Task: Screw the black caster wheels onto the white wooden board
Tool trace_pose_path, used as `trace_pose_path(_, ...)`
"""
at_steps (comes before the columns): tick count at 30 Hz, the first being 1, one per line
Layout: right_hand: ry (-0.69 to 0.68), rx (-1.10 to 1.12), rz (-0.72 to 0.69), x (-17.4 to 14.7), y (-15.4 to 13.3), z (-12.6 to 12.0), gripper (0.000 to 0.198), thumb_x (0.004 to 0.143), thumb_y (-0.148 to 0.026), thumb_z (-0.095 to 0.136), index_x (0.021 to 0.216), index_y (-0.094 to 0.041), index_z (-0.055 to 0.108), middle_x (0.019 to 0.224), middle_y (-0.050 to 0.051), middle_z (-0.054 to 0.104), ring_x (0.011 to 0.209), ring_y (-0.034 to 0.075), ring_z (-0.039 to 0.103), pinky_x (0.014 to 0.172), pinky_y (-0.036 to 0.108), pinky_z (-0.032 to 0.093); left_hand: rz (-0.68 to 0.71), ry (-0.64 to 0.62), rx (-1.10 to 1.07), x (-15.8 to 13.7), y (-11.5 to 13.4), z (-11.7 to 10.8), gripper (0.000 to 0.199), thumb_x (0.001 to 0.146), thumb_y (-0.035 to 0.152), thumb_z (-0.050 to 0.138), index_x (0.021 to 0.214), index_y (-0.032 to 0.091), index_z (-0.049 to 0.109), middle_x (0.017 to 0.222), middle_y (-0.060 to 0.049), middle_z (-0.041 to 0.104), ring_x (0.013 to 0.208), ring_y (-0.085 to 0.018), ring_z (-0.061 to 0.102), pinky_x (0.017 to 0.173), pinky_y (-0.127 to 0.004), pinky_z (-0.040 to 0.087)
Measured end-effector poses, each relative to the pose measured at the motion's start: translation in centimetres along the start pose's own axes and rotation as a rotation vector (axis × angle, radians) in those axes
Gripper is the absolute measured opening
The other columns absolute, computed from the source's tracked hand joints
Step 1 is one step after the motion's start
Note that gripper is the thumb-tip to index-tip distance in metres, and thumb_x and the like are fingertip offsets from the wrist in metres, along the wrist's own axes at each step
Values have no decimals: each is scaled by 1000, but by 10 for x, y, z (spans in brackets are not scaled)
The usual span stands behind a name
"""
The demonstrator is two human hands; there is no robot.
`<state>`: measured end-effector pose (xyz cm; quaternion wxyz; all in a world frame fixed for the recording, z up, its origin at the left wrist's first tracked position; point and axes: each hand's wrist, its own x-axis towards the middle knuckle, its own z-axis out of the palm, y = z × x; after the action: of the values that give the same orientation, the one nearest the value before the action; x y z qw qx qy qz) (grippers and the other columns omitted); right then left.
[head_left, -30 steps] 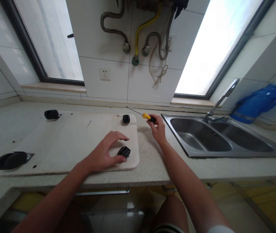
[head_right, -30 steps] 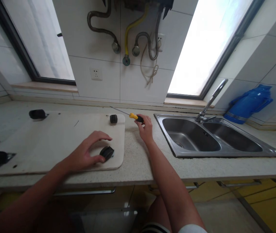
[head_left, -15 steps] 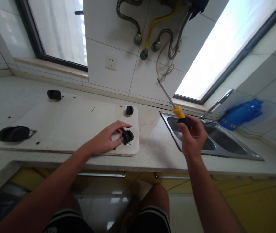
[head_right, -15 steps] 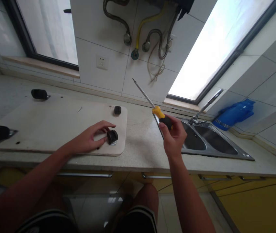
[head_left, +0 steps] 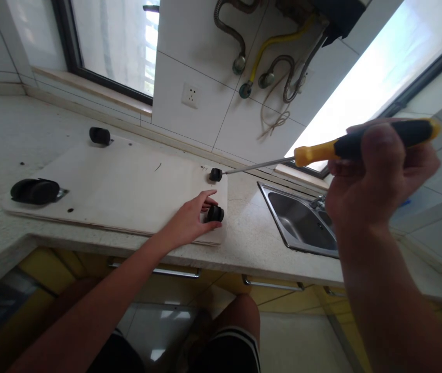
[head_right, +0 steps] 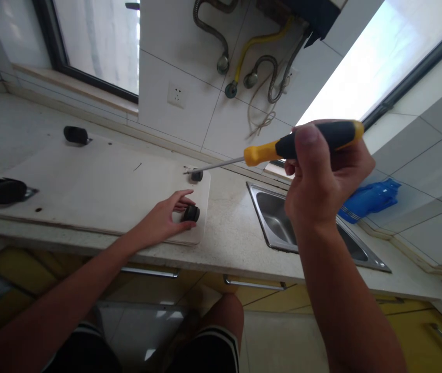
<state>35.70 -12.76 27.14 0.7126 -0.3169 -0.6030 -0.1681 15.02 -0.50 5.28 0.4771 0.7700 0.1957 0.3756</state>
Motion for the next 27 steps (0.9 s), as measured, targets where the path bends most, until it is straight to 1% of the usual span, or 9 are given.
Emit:
trace_pose_path(2, 15, 30, 27, 3, -4, 21, 13, 87, -34, 88, 81, -28, 78, 69, -2, 65, 48, 14, 43, 39, 34, 26, -24, -17, 20, 1, 0, -1, 88, 82, 37, 93, 159, 24, 54, 134, -12, 80, 121, -32, 78, 117, -53, 59)
trace_pose_path(3, -23, 27, 42, 3, -5, 31, 12, 87, -33, 87, 81, -29, 77, 68, -2, 63, 47, 14, 41, 40, 36, 25, -36, -31, 33, 1, 0, -3, 89, 82, 35, 93, 160, 25, 53, 135, -11, 81, 121, -33, 78, 117, -53, 59)
trace_pose_path(5, -168, -5, 47, -1, -5, 47, 13, 88, -35, 87, 82, -31, 76, 67, -4, 60, 49, 15, 43, 43, 36, 31, -57, -58, 44, 1, 0, -6, 92, 81, 32, 92, 163, 27, 50, 139, -12, 81, 124, -34, 78, 117, -54, 57)
trace_pose_path(7, -364, -80, 28, -9, -4, 59, 19, 91, -39, 87, 82, -30, 73, 68, -4, 60, 55, 15, 49, 50, 35, 39, -74, -79, 24, 1, -1, -7, 95, 81, 29, 91, 165, 29, 46, 146, -12, 79, 128, -35, 78, 118, -54, 56)
trace_pose_path(9, -487, -167, 4, -18, -4, 68, 27, 92, -44, 86, 80, -29, 68, 70, -3, 60, 61, 15, 51, 53, 33, 41, -87, -87, 0, 1, -2, -7, 99, 81, 28, 91, 167, 29, 41, 148, -13, 78, 129, -35, 78, 117, -53, 57)
trace_pose_path(11, -550, -236, 21, -26, -6, 75, 31, 92, -47, 84, 80, -28, 63, 71, -3, 60, 61, 14, 49, 53, 32, 38, -90, -79, 7, 1, -2, -7, 103, 81, 28, 92, 168, 28, 38, 146, -13, 79, 125, -34, 79, 114, -52, 58)
trace_pose_path(14, -612, -252, 90, -33, -9, 82, 30, 91, -42, 82, 79, -27, 59, 67, -5, 59, 57, 12, 44, 51, 31, 34, -80, -65, 33, 0, -1, -7, 101, 81, 27, 94, 166, 28, 40, 141, -11, 81, 120, -33, 80, 111, -50, 59)
trace_pose_path(19, -763, -303, 176, -42, -5, 91, 27, 87, -39, 80, 79, -26, 58, 67, -7, 57, 59, 11, 43, 59, 31, 39, -81, -58, 24, -1, 2, -7, 95, 81, 26, 94, 161, 29, 42, 139, -8, 82, 118, -31, 81, 110, -48, 60)
trace_pose_path(27, -886, -396, 120, -56, 6, 97, 26, 88, -38, 78, 82, -24, 58, 69, -8, 54, 64, 11, 44, 68, 30, 40, -97, -44, 168, -1, 0, -5, 90, 83, 31, 91, 160, 28, 45, 123, -8, 83, 115, -35, 81, 103, -48, 61)
